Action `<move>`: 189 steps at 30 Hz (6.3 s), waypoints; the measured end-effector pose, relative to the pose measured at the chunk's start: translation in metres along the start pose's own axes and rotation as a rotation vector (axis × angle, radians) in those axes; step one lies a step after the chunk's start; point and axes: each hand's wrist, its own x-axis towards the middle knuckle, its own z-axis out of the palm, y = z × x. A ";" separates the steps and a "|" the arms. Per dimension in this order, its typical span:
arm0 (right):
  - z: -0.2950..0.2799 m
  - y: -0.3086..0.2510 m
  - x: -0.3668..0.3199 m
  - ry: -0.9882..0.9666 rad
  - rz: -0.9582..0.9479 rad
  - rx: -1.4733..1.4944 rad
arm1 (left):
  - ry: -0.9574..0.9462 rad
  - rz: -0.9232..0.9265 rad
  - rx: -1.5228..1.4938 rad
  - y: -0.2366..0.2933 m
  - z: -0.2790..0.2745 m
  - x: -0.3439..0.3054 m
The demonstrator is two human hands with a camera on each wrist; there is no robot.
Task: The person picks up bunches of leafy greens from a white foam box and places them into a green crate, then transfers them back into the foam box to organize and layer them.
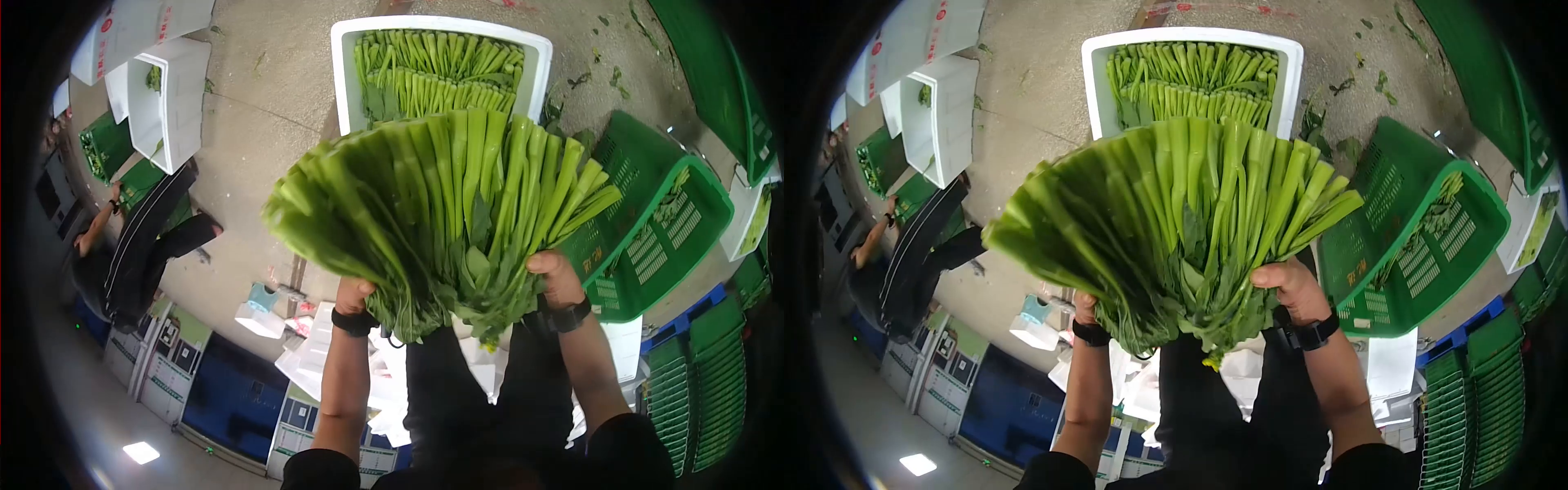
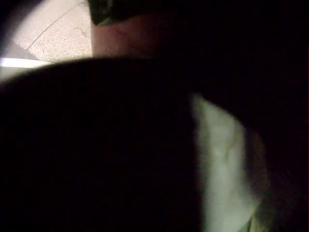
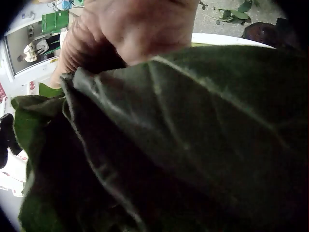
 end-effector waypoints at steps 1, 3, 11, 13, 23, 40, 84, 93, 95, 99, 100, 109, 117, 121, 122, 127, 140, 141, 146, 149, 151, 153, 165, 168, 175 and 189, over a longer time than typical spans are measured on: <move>0.002 -0.007 -0.019 -0.040 0.003 -0.005 | -0.089 0.055 0.002 -0.001 -0.003 -0.022; 0.001 -0.014 -0.055 -0.084 0.002 -0.041 | 0.037 0.062 0.408 0.007 0.001 -0.053; 0.018 0.010 -0.182 -0.184 -0.366 0.057 | -0.126 0.037 0.235 -0.016 -0.001 -0.133; 0.011 0.039 -0.199 -0.156 -0.386 0.066 | -0.163 0.028 0.201 -0.020 -0.013 -0.152; -0.010 0.195 -0.254 -0.146 -0.408 0.377 | -0.230 -0.058 0.144 -0.031 0.003 -0.208; -0.142 0.287 -0.359 -0.020 -0.446 0.819 | -0.449 -0.372 0.572 -0.163 0.129 -0.221; -0.597 0.051 -0.078 1.198 -1.006 -1.077 | 0.187 0.641 1.528 -0.596 0.386 0.199; -0.545 0.028 -0.013 0.991 -0.613 -0.688 | 0.251 0.258 1.213 -0.546 0.380 0.249; -0.527 0.035 -0.017 0.954 -0.747 -0.666 | 0.325 0.239 1.339 -0.528 0.390 0.236; -0.500 0.065 0.002 0.885 -0.796 -0.629 | 0.408 0.299 1.373 -0.532 0.376 0.208; -0.504 0.066 0.009 0.888 -0.797 -0.628 | 0.369 0.391 1.407 -0.542 0.370 0.204; -0.555 0.052 -0.012 1.302 -0.726 -1.057 | 0.213 0.516 1.446 -0.548 0.368 0.220; -0.572 0.072 -0.020 1.177 -0.870 -1.146 | 0.343 0.539 1.645 -0.550 0.367 0.242; -0.551 0.078 -0.017 1.196 -1.020 -1.207 | 0.274 0.762 1.828 -0.552 0.380 0.213; -0.549 0.082 -0.015 1.204 -1.006 -1.206 | 0.121 0.845 1.955 -0.553 0.380 0.209; -0.551 0.088 -0.008 1.220 -0.976 -1.139 | 0.057 0.830 2.094 -0.563 0.352 0.243; -0.581 0.092 -0.005 1.341 -0.872 -0.693 | -0.263 0.951 1.904 -0.562 0.394 0.250; -0.577 0.090 -0.009 1.341 -0.871 -0.697 | -0.213 0.924 1.954 -0.561 0.394 0.252; -0.574 0.087 -0.008 1.398 -1.075 -0.975 | -0.265 1.056 1.895 -0.567 0.397 0.254; -0.580 0.082 0.000 1.373 -1.025 -0.959 | -0.267 1.068 1.869 -0.569 0.396 0.261; -0.581 0.083 0.002 1.366 -1.011 -0.964 | -0.218 1.045 1.882 -0.570 0.394 0.264; -0.582 0.083 0.003 1.360 -1.000 -0.970 | -0.194 1.068 1.859 -0.571 0.393 0.266; -0.583 0.083 0.002 1.349 -0.948 -0.964 | -0.147 1.020 1.823 -0.578 0.395 0.267; -0.581 0.082 0.001 1.350 -0.938 -0.978 | -0.154 0.988 1.826 -0.578 0.393 0.267; -0.576 0.079 0.010 1.275 -1.104 -0.978 | -0.135 1.014 1.843 -0.579 0.391 0.269; -0.579 0.082 0.014 1.282 -1.108 -0.840 | -0.117 1.168 2.054 -0.586 0.396 0.275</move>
